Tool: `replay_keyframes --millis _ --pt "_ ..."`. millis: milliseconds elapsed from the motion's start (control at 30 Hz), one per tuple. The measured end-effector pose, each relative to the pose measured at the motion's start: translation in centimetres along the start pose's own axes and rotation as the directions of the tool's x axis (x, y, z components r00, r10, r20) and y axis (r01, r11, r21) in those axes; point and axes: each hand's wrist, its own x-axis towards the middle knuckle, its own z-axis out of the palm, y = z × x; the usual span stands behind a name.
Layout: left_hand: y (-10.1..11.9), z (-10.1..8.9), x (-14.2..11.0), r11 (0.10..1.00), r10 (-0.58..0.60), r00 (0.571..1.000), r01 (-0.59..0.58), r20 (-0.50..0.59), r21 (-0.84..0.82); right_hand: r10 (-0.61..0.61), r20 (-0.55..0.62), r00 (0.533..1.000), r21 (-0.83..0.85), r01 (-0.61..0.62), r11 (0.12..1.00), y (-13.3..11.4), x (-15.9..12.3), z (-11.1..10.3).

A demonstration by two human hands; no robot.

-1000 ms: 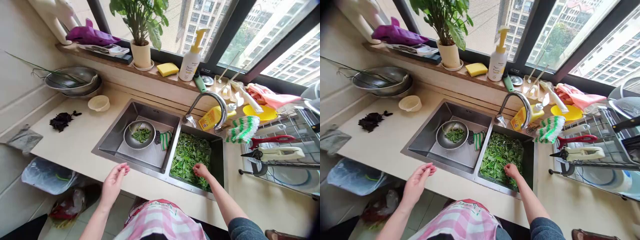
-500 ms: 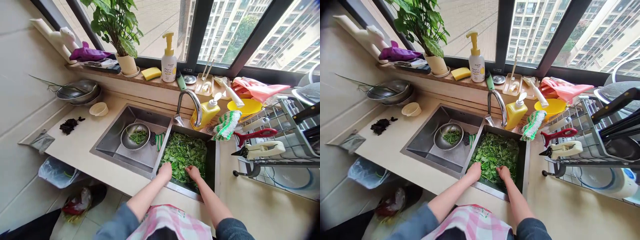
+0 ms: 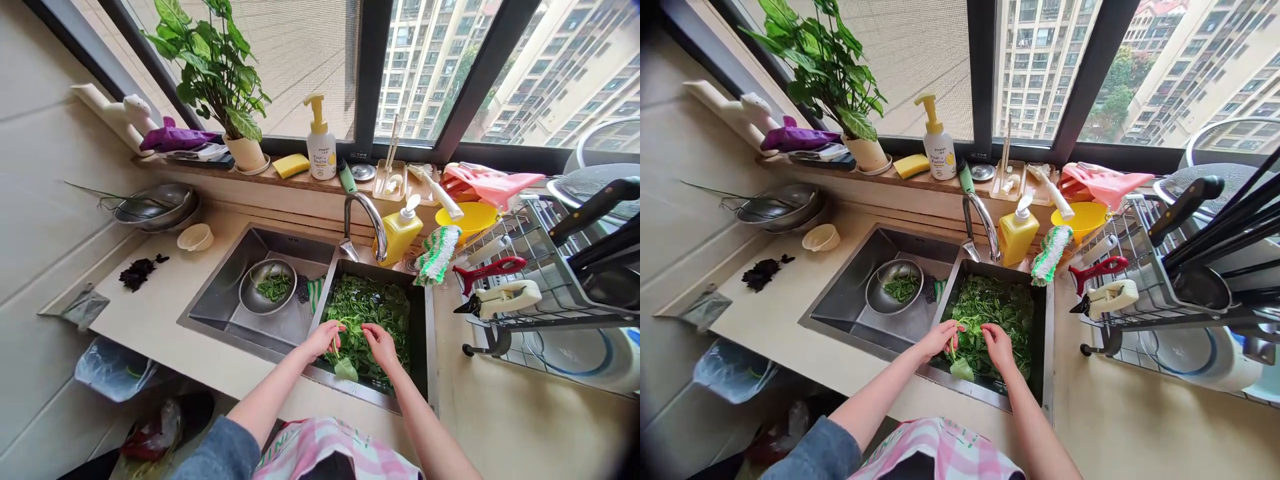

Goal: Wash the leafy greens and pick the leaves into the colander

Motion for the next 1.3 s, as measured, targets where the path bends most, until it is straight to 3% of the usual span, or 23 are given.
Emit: replay_keyframes --millis 200,400,567,633,767,867,933,1000,1067,1167,1300 --pt "-0.7 0.2 -0.2 0.984 -0.024 0.998 0.034 0.059 -0.173 -0.037 -0.012 0.999 0.015 0.037 0.999 -0.7 -0.1 0.5" --pt "-1.0 1.7 0.8 0.994 0.046 0.992 -0.034 0.119 -0.101 -0.114 -0.018 0.993 -0.106 0.111 0.988 -1.8 -0.3 0.6" --pt "-0.5 2.9 1.4 0.992 0.128 0.991 -0.128 0.043 -0.003 -0.199 -0.14 0.97 -0.291 0.152 0.945 -2.5 -0.2 0.4" --pt "-0.4 3.2 1.5 0.984 0.167 0.986 -0.167 0.004 0.056 -0.144 -0.224 0.964 -0.227 0.092 0.969 -2.3 0.1 0.4" --pt "0.5 3.3 1.6 0.955 0.187 0.981 -0.169 -0.052 0.244 0.122 -0.384 0.915 0.096 -0.092 0.991 -1.1 1.0 0.0" --pt "1.5 2.8 1.3 0.84 0.278 0.952 -0.174 -0.132 0.514 0.156 -0.437 0.886 0.145 -0.101 0.984 -0.8 1.3 -1.1" --pt "2.1 2.5 1.1 0.73 0.348 0.929 -0.184 -0.126 0.658 0.077 -0.365 0.928 0.125 -0.033 0.992 -1.3 1.1 -1.8" --pt "2.7 2.5 0.9 0.642 0.384 0.919 -0.197 -0.088 0.741 -0.055 -0.194 0.98 0.056 0.067 0.996 -2.1 0.7 -2.0" --pt "3.1 2.6 0.8 0.578 0.397 0.916 -0.196 -0.063 0.792 -0.138 -0.011 0.99 -0.025 0.138 0.99 -2.8 0.3 -1.8" --pt "3.5 2.7 0.7 0.486 0.409 0.911 -0.159 -0.063 0.859 -0.122 0.12 0.985 -0.091 0.134 0.987 -3.4 -0.1 -1.3" --pt "3.4 2.8 0.6 0.349 0.411 0.912 -0.136 -0.021 0.927 -0.088 0.165 0.982 -0.184 0.119 0.976 -3.2 -0.5 -0.5"
